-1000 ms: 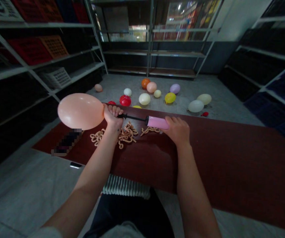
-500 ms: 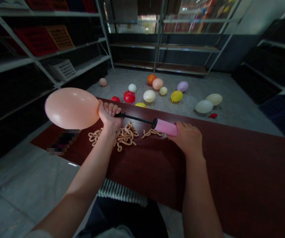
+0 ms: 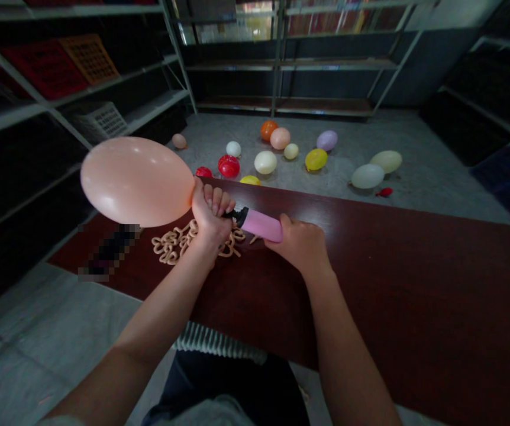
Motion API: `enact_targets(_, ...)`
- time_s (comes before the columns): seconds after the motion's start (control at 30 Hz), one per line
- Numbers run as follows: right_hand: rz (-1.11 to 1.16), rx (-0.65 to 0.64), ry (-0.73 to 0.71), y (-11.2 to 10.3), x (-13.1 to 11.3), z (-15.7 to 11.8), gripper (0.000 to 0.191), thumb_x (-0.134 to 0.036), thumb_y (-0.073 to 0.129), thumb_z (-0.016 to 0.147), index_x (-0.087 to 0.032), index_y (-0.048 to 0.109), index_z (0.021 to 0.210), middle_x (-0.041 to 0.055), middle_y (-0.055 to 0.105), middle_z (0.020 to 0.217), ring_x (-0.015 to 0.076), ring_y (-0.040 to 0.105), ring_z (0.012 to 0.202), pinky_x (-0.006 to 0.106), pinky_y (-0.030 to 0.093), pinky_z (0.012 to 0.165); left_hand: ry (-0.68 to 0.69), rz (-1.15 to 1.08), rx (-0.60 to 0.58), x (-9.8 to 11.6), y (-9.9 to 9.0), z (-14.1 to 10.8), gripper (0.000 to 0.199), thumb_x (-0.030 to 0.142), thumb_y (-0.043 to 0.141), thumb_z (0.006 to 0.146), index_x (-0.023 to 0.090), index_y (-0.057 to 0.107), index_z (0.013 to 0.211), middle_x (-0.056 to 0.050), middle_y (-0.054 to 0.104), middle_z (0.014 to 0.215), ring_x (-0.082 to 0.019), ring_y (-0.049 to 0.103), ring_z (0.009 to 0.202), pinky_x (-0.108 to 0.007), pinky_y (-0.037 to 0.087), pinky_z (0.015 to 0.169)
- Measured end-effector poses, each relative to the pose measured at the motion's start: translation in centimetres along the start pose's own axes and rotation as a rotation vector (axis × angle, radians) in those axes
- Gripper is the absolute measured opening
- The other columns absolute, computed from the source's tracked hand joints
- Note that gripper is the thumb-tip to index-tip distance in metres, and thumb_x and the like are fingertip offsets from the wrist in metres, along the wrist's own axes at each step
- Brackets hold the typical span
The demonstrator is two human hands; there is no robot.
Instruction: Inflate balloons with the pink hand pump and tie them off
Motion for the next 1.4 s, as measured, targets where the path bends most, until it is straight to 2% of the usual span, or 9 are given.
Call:
enact_targets(0.2, 0.030, 0.182, 0.014, 0.1, 0.7, 0.3, 0.047, -0.063, 0.059, 0.080, -0.023, 0.068, 0.103, 0.0064, 0.074, 0.091, 0.0238, 0.067, 0.079, 0.032, 0.033, 0.063, 0.004, -0.002, 0.035, 0.6, -0.4, 0.7, 0.062, 0.043, 0.035, 0.106, 0.019, 0.018, 0.052, 0.005, 0.015, 0.039, -0.007, 0.012, 0.034, -0.027, 0.014, 0.042)
enact_targets(0.4, 0.022, 0.229, -0.014, 0.6, 1.2, 0.5, 0.046, -0.059, 0.050, 0.088, -0.021, 0.067, 0.108, 0.0099, 0.073, 0.099, 0.0253, 0.064, 0.090, 0.033, 0.036, 0.073, 0.051, -0.015, 0.084, 1.6, -1.5, 2.3, 0.060, 0.046, 0.033, 0.106, 0.019, 0.020, 0.054, 0.007, 0.016, 0.040, -0.007, 0.014, 0.034, -0.026, 0.017, 0.040)
enact_targets(0.57, -0.069, 0.268, 0.014, 0.7, 3.6, -0.1, 0.047, -0.059, 0.052, 0.087, -0.020, 0.066, 0.109, 0.0111, 0.071, 0.099, 0.0268, 0.061, 0.091, 0.034, 0.034, 0.074, 0.066, -0.056, 0.101, 2.6, -2.3, 3.5, 0.060, 0.046, 0.035, 0.105, 0.019, 0.019, 0.054, 0.007, 0.018, 0.040, -0.006, 0.016, 0.033, -0.023, 0.018, 0.039)
enact_targets(0.67, -0.104, 0.278, 0.026, 0.6, 5.1, -0.5, 0.043, -0.054, 0.051, 0.089, -0.020, 0.065, 0.111, 0.0123, 0.070, 0.100, 0.0269, 0.060, 0.092, 0.035, 0.033, 0.074, 0.074, -0.065, 0.088, 3.4, -2.4, 3.7, 0.059, 0.044, 0.036, 0.105, 0.019, 0.016, 0.055, 0.007, 0.017, 0.040, -0.006, 0.016, 0.033, -0.023, 0.018, 0.039)
enact_targets(0.8, -0.106, 0.284, 0.074, 1.1, 5.8, -0.8, 0.041, -0.054, 0.052, 0.089, -0.020, 0.065, 0.107, 0.0120, 0.070, 0.098, 0.0254, 0.060, 0.087, 0.034, 0.033, 0.070, 0.084, -0.088, -0.014, 4.5, -2.2, 3.6, 0.059, 0.039, 0.037, 0.105, 0.019, 0.016, 0.054, 0.007, 0.017, 0.039, -0.007, 0.017, 0.033, -0.023, 0.020, 0.039)
enact_targets(1.0, -0.016, 0.142, 0.091, 1.2, 3.2, -0.4, 0.040, -0.059, 0.060, 0.082, -0.023, 0.064, 0.101, 0.0051, 0.072, 0.094, 0.0219, 0.065, 0.079, 0.030, 0.031, 0.060, 0.102, -0.050, -0.076, 5.7, -0.3, 4.5, 0.061, 0.044, 0.040, 0.104, 0.018, 0.022, 0.052, 0.007, 0.016, 0.039, -0.006, 0.016, 0.032, -0.022, 0.017, 0.037)
enact_targets(1.1, 0.007, 0.139, 0.126, 0.8, 1.9, -0.3, 0.039, -0.057, 0.061, 0.082, -0.023, 0.063, 0.101, 0.0050, 0.073, 0.093, 0.0208, 0.065, 0.076, 0.030, 0.029, 0.059, 0.038, -0.014, -0.108, 5.0, 1.6, 5.0, 0.063, 0.052, 0.048, 0.099, 0.018, 0.023, 0.053, 0.008, 0.016, 0.040, -0.006, 0.015, 0.032, -0.022, 0.016, 0.036)
enact_targets(1.23, 0.021, 0.199, 0.170, 0.6, 1.1, -0.3, 0.041, -0.060, 0.058, 0.084, -0.021, 0.063, 0.097, 0.0076, 0.072, 0.084, 0.0215, 0.065, 0.071, 0.031, 0.027, 0.058, -0.050, 0.033, -0.140, 2.2, 4.0, 4.4, 0.062, 0.049, 0.047, 0.101, 0.019, 0.021, 0.053, 0.008, 0.014, 0.040, -0.006, 0.013, 0.031, -0.022, 0.015, 0.035)
enact_targets(1.4, 0.019, 0.269, 0.173, 1.0, 1.2, -0.3, 0.041, -0.058, 0.061, 0.082, -0.019, 0.064, 0.096, 0.0078, 0.072, 0.081, 0.0198, 0.064, 0.068, 0.031, 0.025, 0.057, -0.115, 0.038, -0.154, -1.6, 4.0, 2.5, 0.062, 0.048, 0.047, 0.101, 0.019, 0.021, 0.052, 0.007, 0.013, 0.039, -0.006, 0.012, 0.032, -0.023, 0.014, 0.035)
Point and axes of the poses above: each hand's wrist, its own z-axis towards the middle knuckle, its own y-axis out of the palm, x = y × z, the point moved 2 cm from there along z, towards the middle knuckle
